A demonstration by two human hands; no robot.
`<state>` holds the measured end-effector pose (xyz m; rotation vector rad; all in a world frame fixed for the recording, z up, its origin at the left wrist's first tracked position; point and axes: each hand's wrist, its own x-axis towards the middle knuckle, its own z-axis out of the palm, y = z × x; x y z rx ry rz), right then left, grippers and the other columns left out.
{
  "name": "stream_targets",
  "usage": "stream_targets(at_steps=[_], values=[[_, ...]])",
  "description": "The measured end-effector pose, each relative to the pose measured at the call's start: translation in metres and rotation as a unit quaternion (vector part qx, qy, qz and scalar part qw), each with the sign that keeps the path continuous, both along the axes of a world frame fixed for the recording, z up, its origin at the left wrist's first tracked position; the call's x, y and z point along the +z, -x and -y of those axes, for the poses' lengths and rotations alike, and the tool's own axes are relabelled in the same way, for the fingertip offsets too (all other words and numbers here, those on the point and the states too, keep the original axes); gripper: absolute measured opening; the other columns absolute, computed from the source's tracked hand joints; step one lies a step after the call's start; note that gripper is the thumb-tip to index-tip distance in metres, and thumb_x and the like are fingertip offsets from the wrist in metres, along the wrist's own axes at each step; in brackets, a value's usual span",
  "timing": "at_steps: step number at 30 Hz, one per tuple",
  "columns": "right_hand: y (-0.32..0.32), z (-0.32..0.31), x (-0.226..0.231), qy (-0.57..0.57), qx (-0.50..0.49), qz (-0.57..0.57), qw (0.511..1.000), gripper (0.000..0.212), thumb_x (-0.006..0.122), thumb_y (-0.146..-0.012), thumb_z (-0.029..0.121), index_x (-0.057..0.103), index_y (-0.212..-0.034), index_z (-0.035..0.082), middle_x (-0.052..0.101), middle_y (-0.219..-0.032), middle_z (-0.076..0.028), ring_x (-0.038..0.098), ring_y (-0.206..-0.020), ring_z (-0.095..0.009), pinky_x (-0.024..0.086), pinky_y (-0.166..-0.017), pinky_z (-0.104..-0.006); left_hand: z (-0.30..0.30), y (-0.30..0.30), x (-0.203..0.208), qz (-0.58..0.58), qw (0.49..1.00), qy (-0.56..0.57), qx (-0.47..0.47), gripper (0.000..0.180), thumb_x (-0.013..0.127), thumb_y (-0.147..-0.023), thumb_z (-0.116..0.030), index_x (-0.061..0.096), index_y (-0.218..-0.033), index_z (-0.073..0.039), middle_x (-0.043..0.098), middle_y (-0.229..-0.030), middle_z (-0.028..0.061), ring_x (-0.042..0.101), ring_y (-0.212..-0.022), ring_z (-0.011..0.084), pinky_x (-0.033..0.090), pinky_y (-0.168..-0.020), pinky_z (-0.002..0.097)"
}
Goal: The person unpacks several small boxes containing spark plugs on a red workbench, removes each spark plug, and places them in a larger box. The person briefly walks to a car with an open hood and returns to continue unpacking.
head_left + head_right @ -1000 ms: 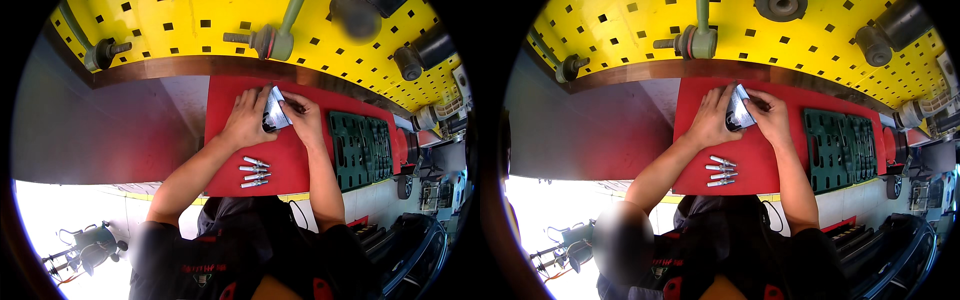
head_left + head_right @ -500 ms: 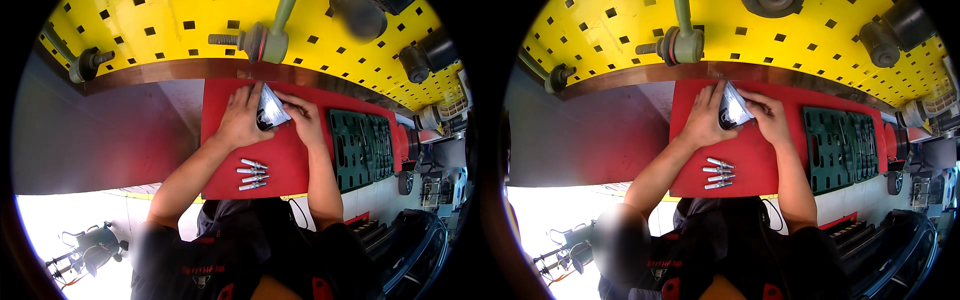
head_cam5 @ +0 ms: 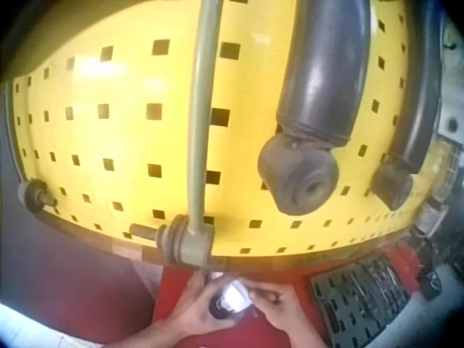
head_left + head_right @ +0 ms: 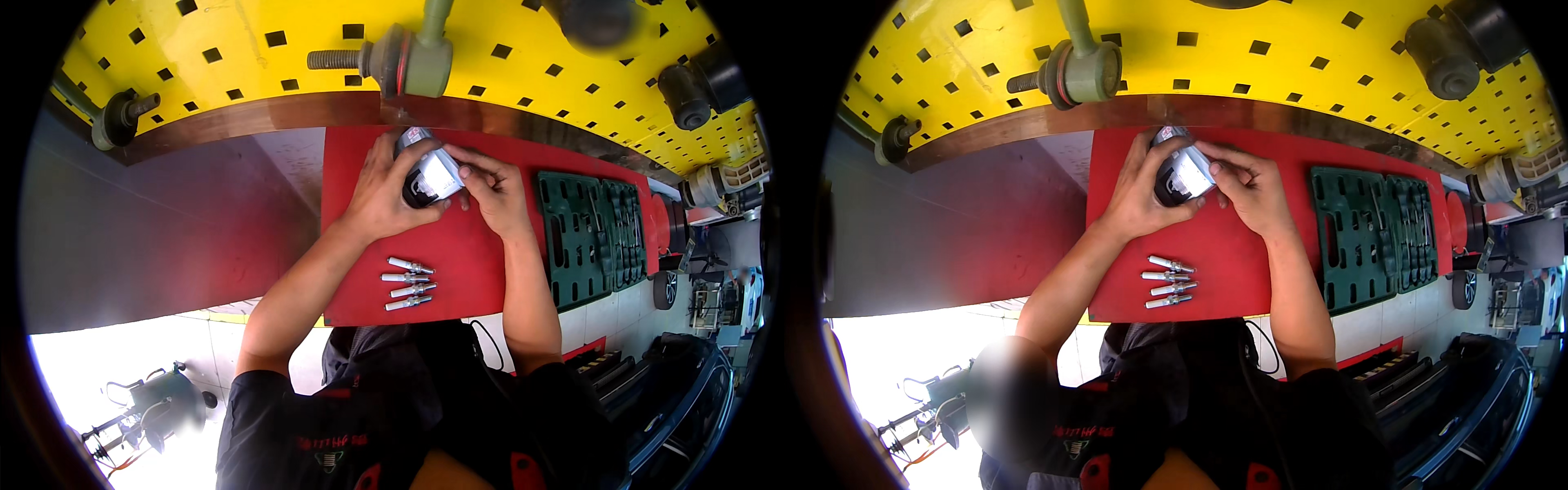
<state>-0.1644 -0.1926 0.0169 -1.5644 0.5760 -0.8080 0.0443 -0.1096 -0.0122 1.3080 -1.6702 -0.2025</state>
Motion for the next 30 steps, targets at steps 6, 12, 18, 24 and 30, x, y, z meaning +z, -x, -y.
stream_targets(at_steps=[6, 12, 18, 24, 30], values=[[0.0, -0.002, -0.001, -0.01, -0.001, -0.008, 1.0, 0.034, 0.067, -0.107, 0.008, 0.072, -0.141, 0.007, 0.074, -0.103, 0.0, 0.056, -0.068, -0.003, 0.051, -0.059, -0.0214, 0.003, -0.002, -0.004, -0.008, 0.999, 0.043, -0.011, 0.086, 0.097, -0.067, -0.022, 0.056, -0.142, -0.012, 0.051, -0.141, 0.0251, 0.06, -0.127, 0.045, 0.056, -0.102, 0.0519], [-0.001, -0.005, 0.002, 0.006, 0.0, -0.014, 1.0, 0.037, 0.071, -0.105, 0.01, 0.072, -0.142, 0.008, 0.073, -0.104, -0.001, 0.057, -0.07, -0.004, 0.051, -0.06, -0.0213, 0.002, -0.002, -0.004, 0.001, 0.999, 0.048, -0.008, 0.087, 0.097, -0.067, -0.021, 0.055, -0.142, -0.011, 0.051, -0.141, 0.0239, 0.06, -0.127, 0.0441, 0.056, -0.102, 0.0508], [-0.001, -0.003, 0.003, -0.043, 0.031, 0.019, 0.998, 0.041, 0.076, -0.102, 0.008, 0.071, -0.143, 0.007, 0.074, -0.112, -0.003, 0.059, -0.075, -0.005, 0.05, -0.06, -0.0218, 0.002, -0.002, -0.002, -0.013, 0.999, 0.034, -0.001, 0.095, 0.097, -0.066, -0.023, 0.052, -0.149, -0.011, 0.051, -0.143, 0.025, 0.06, -0.129, 0.0448, 0.055, -0.105, 0.0511], [-0.003, -0.003, -0.002, -0.012, 0.052, 0.023, 0.998, 0.046, 0.078, -0.1, 0.007, 0.069, -0.145, 0.006, 0.072, -0.123, -0.005, 0.058, -0.085, -0.003, 0.048, -0.063, -0.0206, 0.0, -0.001, -0.001, -0.004, 1.0, 0.009, 0.024, 0.099, 0.097, -0.066, -0.025, 0.051, -0.153, -0.011, 0.051, -0.145, 0.0267, 0.061, -0.127, 0.0472, 0.056, -0.104, 0.0522], [-0.013, -0.014, 0.002, 0.079, -0.004, -0.106, 0.991, 0.046, 0.075, -0.103, 0.011, 0.067, -0.149, 0.011, 0.073, -0.117, -0.003, 0.053, -0.079, -0.001, 0.044, -0.062, -0.019, 0.005, -0.006, -0.011, 0.019, 0.996, 0.01, 0.084, 0.099, 0.096, -0.069, -0.028, 0.051, -0.155, -0.013, 0.052, -0.144, 0.0271, 0.061, -0.126, 0.0483, 0.056, -0.103, 0.0522]])
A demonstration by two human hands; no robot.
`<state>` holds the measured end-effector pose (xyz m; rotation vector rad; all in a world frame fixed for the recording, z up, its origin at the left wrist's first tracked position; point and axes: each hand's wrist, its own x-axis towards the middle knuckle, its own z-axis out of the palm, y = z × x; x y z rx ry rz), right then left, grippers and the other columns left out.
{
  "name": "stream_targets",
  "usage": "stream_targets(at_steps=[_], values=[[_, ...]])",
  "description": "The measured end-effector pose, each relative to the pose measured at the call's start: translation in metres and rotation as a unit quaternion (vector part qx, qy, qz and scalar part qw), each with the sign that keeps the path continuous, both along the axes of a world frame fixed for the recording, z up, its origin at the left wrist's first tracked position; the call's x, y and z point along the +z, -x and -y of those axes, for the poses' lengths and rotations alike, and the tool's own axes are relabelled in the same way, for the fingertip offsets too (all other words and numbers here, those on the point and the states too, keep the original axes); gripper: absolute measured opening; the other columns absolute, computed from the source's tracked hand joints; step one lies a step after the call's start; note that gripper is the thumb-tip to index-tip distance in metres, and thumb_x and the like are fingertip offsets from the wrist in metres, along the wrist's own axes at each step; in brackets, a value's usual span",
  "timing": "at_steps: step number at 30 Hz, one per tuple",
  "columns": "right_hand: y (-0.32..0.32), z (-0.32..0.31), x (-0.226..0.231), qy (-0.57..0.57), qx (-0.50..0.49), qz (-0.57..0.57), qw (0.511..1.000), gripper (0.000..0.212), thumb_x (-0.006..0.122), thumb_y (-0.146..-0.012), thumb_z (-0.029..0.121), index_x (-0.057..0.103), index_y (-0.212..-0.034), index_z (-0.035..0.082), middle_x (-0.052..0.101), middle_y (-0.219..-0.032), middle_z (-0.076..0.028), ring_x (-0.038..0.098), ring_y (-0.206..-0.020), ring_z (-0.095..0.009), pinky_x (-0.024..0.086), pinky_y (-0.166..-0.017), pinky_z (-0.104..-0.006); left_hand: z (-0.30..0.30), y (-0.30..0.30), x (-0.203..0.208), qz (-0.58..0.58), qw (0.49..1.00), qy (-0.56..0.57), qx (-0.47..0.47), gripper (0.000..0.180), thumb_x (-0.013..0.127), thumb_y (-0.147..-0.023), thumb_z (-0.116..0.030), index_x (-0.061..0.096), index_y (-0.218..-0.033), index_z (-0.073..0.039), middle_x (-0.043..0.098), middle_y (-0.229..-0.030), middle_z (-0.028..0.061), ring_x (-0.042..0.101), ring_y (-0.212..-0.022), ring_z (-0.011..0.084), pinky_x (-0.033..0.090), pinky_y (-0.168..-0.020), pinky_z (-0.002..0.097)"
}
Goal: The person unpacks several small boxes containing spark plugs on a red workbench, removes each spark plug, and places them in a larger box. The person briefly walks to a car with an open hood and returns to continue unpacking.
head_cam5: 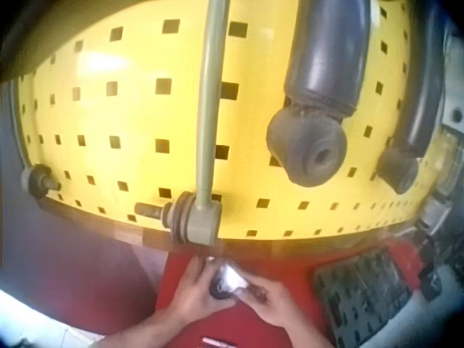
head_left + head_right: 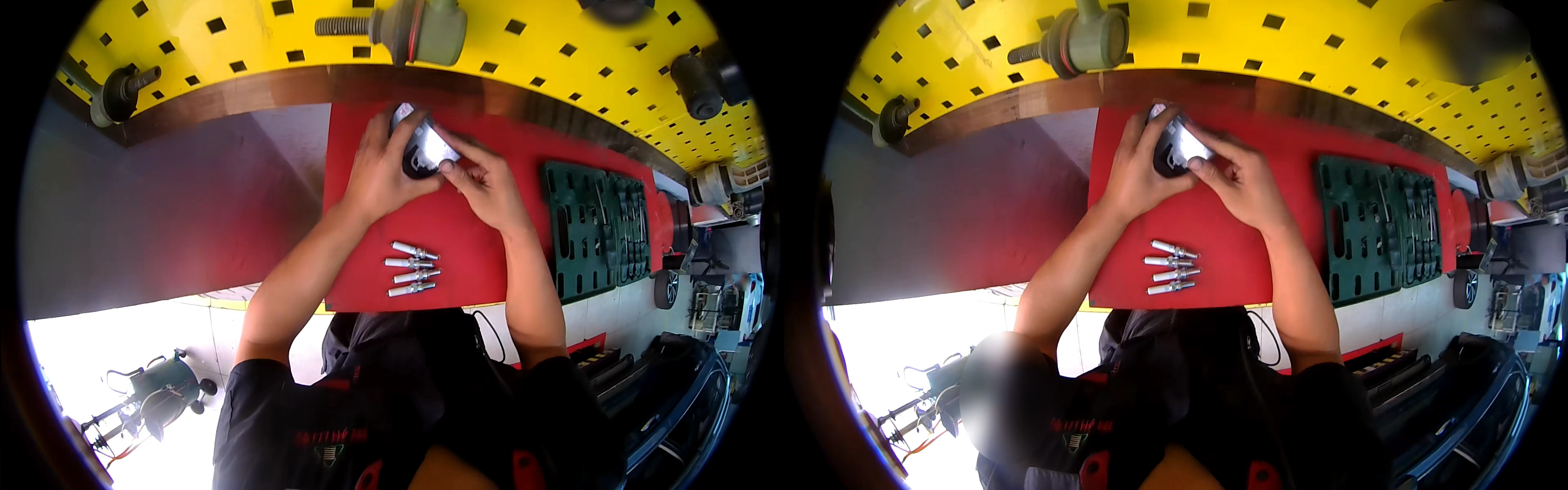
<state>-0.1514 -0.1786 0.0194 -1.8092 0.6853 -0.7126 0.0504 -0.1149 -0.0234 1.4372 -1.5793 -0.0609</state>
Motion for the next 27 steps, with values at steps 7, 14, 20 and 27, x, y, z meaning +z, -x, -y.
stream_targets(at_steps=[7, 14, 20, 27], values=[[-0.007, 0.011, -0.018, -0.046, -0.057, 0.04, 0.997, 0.038, 0.068, -0.107, 0.012, 0.069, -0.145, 0.009, 0.074, -0.097, 0.0, 0.055, -0.067, -0.002, 0.047, -0.056, -0.021, -0.009, 0.008, 0.011, 0.031, 0.997, -0.075, 0.019, 0.093, 0.093, -0.079, -0.039, 0.049, -0.156, -0.011, 0.049, -0.153, 0.0263, 0.058, -0.132, 0.0478, 0.052, -0.108, 0.0544], [0.006, 0.024, -0.024, -0.077, -0.104, -0.005, 0.992, 0.031, 0.065, -0.105, 0.01, 0.071, -0.135, 0.005, 0.077, -0.101, -0.008, 0.07, -0.081, -0.014, 0.055, -0.069, -0.0293, -0.101, 0.025, 0.046, 0.164, 0.97, -0.132, -0.12, 0.078, 0.087, -0.085, -0.041, 0.058, -0.15, -0.008, 0.054, -0.152, 0.0214, 0.054, -0.14, 0.0415, 0.045, -0.118, 0.0553], [0.002, 0.024, -0.03, 0.058, -0.135, -0.094, 0.985, 0.037, 0.07, -0.101, 0.017, 0.069, -0.135, 0.003, 0.076, -0.122, -0.021, 0.074, -0.113, -0.036, 0.057, -0.098, -0.043, -0.154, 0.062, 0.033, 0.223, 0.96, -0.164, -0.044, 0.082, 0.088, -0.082, -0.045, 0.06, -0.149, -0.008, 0.054, -0.153, 0.0196, 0.049, -0.146, 0.0416, 0.037, -0.123, 0.0604], [-0.001, 0.02, -0.03, 0.101, -0.123, -0.147, 0.976, 0.044, 0.074, -0.099, 0.027, 0.068, -0.138, 0.006, 0.071, -0.135, -0.024, 0.07, -0.123, -0.039, 0.055, -0.104, -0.0457, -0.186, 0.075, 0.013, 0.187, 0.968, -0.117, 0.122, 0.076, 0.087, -0.083, -0.034, 0.061, -0.15, -0.01, 0.052, -0.157, 0.0185, 0.043, -0.15, 0.0446, 0.036, -0.125, 0.0584]])
